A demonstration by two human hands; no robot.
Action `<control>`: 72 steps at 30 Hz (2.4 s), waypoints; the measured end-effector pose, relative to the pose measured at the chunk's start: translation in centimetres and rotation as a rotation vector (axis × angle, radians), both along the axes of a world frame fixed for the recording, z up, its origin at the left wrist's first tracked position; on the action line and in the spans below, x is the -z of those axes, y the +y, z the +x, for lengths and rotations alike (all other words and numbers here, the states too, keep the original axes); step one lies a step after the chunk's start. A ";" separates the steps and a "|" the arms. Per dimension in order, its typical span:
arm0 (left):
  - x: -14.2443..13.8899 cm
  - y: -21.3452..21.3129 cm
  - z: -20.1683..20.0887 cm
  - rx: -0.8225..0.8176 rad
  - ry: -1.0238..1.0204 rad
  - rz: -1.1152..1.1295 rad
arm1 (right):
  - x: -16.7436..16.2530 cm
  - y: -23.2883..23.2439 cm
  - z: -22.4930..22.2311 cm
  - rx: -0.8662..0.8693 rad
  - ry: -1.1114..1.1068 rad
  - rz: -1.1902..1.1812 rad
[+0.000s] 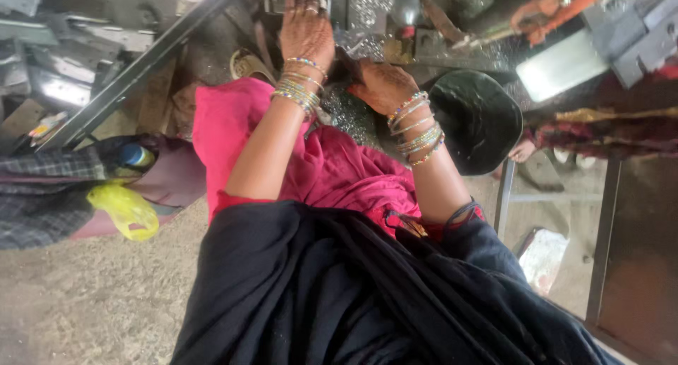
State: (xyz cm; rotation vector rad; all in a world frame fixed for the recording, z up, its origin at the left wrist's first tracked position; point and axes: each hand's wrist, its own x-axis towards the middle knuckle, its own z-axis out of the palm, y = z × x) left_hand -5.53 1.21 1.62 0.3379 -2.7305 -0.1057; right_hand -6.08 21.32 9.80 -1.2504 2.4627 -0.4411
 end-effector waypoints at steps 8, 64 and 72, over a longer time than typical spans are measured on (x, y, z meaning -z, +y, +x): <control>1.1 0.4 2.1 0.064 -0.014 -0.033 | 5.1 1.6 -1.2 0.058 0.081 0.073; 2.4 -1.4 1.1 0.041 -0.081 -0.016 | 0.0 -0.1 1.4 0.116 0.168 0.014; 1.6 -1.3 1.9 0.072 0.029 -0.026 | -0.7 -0.4 1.3 0.117 0.144 0.020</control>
